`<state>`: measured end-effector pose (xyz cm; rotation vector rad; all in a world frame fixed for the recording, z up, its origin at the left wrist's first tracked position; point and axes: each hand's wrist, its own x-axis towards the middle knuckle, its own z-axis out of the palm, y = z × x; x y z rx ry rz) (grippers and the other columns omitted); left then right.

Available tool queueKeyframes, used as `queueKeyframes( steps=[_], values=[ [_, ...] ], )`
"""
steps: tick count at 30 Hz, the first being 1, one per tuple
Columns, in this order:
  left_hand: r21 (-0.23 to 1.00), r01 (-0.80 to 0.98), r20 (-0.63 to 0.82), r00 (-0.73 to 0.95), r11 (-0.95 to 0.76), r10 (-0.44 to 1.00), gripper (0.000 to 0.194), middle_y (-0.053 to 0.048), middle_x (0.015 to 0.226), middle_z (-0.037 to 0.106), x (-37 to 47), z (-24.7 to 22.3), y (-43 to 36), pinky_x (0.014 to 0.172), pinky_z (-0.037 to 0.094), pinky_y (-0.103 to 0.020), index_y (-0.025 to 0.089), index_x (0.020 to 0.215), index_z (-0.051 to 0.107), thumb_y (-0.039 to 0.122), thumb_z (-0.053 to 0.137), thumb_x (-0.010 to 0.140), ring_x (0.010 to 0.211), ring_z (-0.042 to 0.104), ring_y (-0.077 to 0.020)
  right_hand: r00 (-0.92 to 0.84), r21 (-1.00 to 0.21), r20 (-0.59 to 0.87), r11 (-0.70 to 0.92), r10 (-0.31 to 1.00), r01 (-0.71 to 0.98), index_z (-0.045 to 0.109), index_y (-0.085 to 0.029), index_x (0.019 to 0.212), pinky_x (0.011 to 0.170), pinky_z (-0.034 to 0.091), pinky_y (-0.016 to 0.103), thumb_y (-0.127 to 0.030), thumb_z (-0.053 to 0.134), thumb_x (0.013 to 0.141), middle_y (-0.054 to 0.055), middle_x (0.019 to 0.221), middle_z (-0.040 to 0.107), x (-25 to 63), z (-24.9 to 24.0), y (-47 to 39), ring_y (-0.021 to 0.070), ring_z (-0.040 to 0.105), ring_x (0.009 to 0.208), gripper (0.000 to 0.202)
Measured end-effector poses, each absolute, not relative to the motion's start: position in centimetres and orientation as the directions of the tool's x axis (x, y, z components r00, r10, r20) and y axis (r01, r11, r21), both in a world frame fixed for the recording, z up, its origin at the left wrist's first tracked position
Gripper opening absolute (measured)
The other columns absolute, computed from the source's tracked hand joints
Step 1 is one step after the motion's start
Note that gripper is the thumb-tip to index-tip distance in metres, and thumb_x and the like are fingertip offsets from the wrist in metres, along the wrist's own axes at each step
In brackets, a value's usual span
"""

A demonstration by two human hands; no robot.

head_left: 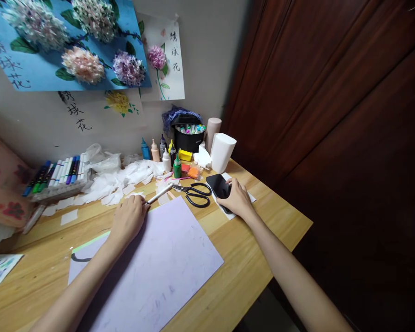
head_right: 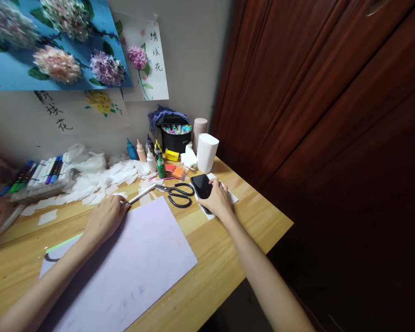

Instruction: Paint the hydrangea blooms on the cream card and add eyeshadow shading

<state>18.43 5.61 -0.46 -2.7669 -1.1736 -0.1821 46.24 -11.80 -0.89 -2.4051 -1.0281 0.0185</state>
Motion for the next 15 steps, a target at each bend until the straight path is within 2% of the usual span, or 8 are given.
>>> queueKeyframes(
  steps=[4, 8, 9, 11, 15],
  values=[
    [-0.038, 0.681, 0.256, 0.714, -0.731, 0.652, 0.028, -0.013, 0.096, 0.058, 18.7, 0.8, 5.0, 0.075, 0.040, -0.037, 0.013, 0.102, 0.052, 0.033, 0.036, 0.090, 0.089, 0.054, -0.0277, 0.701, -0.502, 0.197, -0.544, 0.685, 0.673, 0.040, -0.021, 0.110, 0.089, 0.037, 0.040, -0.041, 0.070, 0.056, 0.010, 0.107, 0.053, 46.5, -1.1, -12.0, 0.0316, 0.046, 0.107, 0.065],
    [0.184, 0.537, 0.334, 0.754, -0.823, 0.566, 0.024, -0.011, 0.096, 0.058, 23.4, 3.0, 3.3, 0.077, 0.041, -0.034, 0.014, 0.100, 0.052, 0.030, 0.037, 0.091, 0.089, 0.054, -0.0236, 0.683, -0.590, 0.194, -0.473, 0.704, 0.655, 0.039, -0.020, 0.116, 0.094, 0.036, 0.041, -0.046, 0.071, 0.057, 0.012, 0.111, 0.052, 47.7, -1.7, -12.5, 0.0309, 0.047, 0.111, 0.071],
    [0.224, 0.494, 0.332, 0.772, -0.840, 0.542, 0.023, -0.012, 0.098, 0.058, 25.3, 3.4, 2.9, 0.078, 0.041, -0.034, 0.014, 0.100, 0.052, 0.029, 0.037, 0.091, 0.090, 0.053, -0.0231, 0.685, -0.615, 0.192, -0.457, 0.703, 0.642, 0.040, -0.020, 0.115, 0.093, 0.037, 0.041, -0.046, 0.070, 0.059, 0.012, 0.112, 0.051, 48.1, -1.8, -12.5, 0.0299, 0.048, 0.110, 0.070],
    [0.216, 0.466, 0.268, 0.817, -0.858, 0.511, 0.021, -0.014, 0.101, 0.057, 29.8, 3.8, 2.5, 0.082, 0.040, -0.036, 0.013, 0.100, 0.053, 0.022, 0.038, 0.089, 0.095, 0.052, -0.0244, 0.701, -0.661, 0.186, -0.440, 0.688, 0.608, 0.042, -0.019, 0.111, 0.091, 0.040, 0.039, -0.048, 0.066, 0.064, 0.013, 0.112, 0.052, 49.0, -2.2, -12.4, 0.0273, 0.051, 0.107, 0.061],
    [0.219, 0.525, 0.222, 0.794, -0.823, 0.566, 0.021, -0.021, 0.102, 0.056, 37.9, 3.3, 2.5, 0.082, 0.038, -0.038, 0.006, 0.098, 0.055, 0.014, 0.040, 0.086, 0.100, 0.050, -0.0280, 0.768, -0.730, 0.176, -0.441, 0.616, 0.522, 0.047, -0.019, 0.102, 0.082, 0.044, 0.036, -0.047, 0.049, 0.079, 0.013, 0.107, 0.055, 50.5, -2.6, -12.1, 0.0236, 0.058, 0.095, 0.037]
  ],
)
